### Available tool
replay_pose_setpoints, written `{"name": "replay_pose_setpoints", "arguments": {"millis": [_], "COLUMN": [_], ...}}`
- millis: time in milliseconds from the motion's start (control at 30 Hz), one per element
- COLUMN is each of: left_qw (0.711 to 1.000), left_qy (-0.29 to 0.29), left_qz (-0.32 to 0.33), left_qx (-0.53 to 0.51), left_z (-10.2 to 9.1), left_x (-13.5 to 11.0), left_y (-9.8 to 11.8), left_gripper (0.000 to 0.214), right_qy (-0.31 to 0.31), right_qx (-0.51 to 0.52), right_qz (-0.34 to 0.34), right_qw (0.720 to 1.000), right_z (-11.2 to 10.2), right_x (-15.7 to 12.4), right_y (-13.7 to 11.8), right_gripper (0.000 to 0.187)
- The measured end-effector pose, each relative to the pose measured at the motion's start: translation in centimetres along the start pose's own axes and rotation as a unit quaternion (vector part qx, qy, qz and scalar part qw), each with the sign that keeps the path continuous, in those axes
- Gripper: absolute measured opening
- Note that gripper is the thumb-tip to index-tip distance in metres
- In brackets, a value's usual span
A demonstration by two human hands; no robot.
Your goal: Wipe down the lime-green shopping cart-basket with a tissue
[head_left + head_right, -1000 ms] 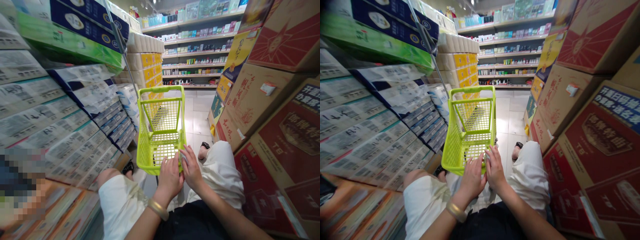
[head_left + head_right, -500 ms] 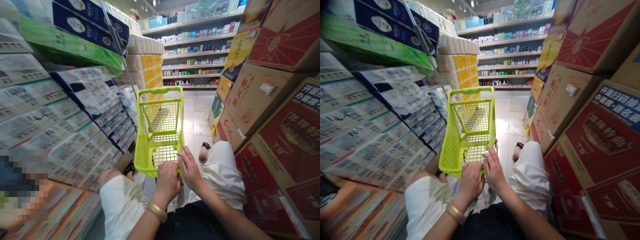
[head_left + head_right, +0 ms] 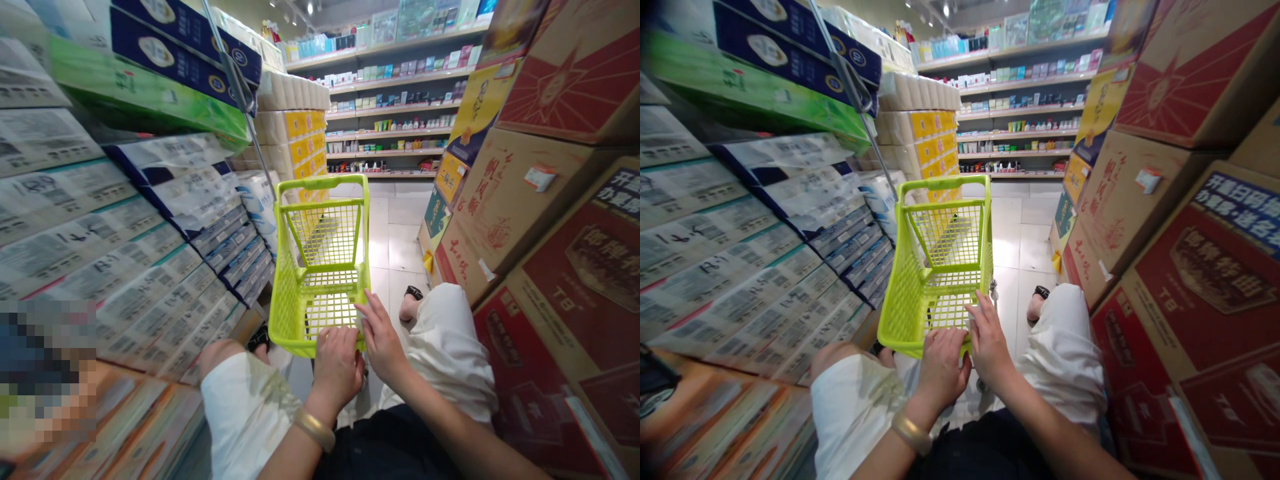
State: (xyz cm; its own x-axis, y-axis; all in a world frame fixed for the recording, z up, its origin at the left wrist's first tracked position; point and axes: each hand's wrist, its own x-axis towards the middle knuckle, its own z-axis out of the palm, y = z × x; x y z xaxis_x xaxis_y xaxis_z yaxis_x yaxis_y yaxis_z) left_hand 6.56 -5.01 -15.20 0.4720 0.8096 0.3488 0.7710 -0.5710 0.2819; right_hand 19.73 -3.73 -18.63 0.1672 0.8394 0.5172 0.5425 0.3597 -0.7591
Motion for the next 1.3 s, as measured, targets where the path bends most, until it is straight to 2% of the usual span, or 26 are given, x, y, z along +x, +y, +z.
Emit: {"name": "replay_pose_setpoints", "arguments": {"millis": [100, 300, 367, 567, 633, 700, 867, 933, 1000, 1167, 1233, 1300], "left_qw": [1.0, 1.0, 1.0, 1.0, 1.0, 1.0, 1.0, 1.0, 1.0, 1.0, 1.0, 1.0], "left_qy": [-0.004, -0.004, -0.004, -0.005, -0.004, -0.003, -0.002, -0.003, -0.004, -0.006, -0.005, -0.005], "left_qz": [-0.003, -0.004, -0.004, 0.0, 0.001, 0.0, -0.001, -0.003, -0.006, -0.005, -0.004, -0.002], "left_qx": [-0.005, -0.01, -0.008, 0.001, 0.001, 0.0, 0.0, -0.001, -0.001, 0.007, 0.007, 0.004], "left_z": [-0.1, -0.3, -0.3, -0.2, -0.3, -0.3, -0.4, -0.3, -0.3, -0.2, -0.2, -0.2], "left_x": [0.0, 0.2, 0.2, 0.1, 0.1, 0.1, 0.2, 0.2, 0.1, -0.1, -0.1, -0.1], "left_y": [-0.1, 0.1, 0.1, -0.1, -0.1, -0.1, -0.1, -0.1, -0.2, -0.3, -0.3, -0.3], "left_gripper": [0.02, 0.025, 0.025, 0.022, 0.023, 0.023, 0.025, 0.025, 0.025, 0.02, 0.02, 0.021], "right_qy": [-0.008, 0.007, 0.007, 0.0, -0.002, -0.005, -0.006, -0.005, -0.004, -0.017, -0.023, -0.027], "right_qx": [-0.003, 0.002, 0.004, 0.014, 0.013, 0.012, 0.013, 0.019, 0.029, 0.037, 0.033, 0.028], "right_qz": [-0.011, 0.025, 0.032, 0.011, 0.004, 0.006, 0.065, 0.077, 0.073, 0.041, 0.036, 0.042], "right_qw": [1.0, 1.0, 0.999, 1.0, 1.0, 1.0, 0.998, 0.997, 0.997, 0.998, 0.999, 0.998], "right_z": [-0.1, 0.3, 0.4, 0.1, 0.1, 0.2, 0.4, 0.4, 0.3, -0.2, -0.3, -0.2], "right_x": [-0.8, 4.2, 4.5, -0.2, -0.7, 0.3, 5.1, 5.6, 4.6, -0.1, -0.4, 0.7], "right_y": [-0.2, 1.0, 1.0, -0.2, -0.3, -0.1, 0.8, 0.8, 0.5, -0.8, -0.9, -0.6], "right_gripper": [0.037, 0.035, 0.035, 0.037, 0.037, 0.036, 0.037, 0.038, 0.039, 0.038, 0.038, 0.037]}}
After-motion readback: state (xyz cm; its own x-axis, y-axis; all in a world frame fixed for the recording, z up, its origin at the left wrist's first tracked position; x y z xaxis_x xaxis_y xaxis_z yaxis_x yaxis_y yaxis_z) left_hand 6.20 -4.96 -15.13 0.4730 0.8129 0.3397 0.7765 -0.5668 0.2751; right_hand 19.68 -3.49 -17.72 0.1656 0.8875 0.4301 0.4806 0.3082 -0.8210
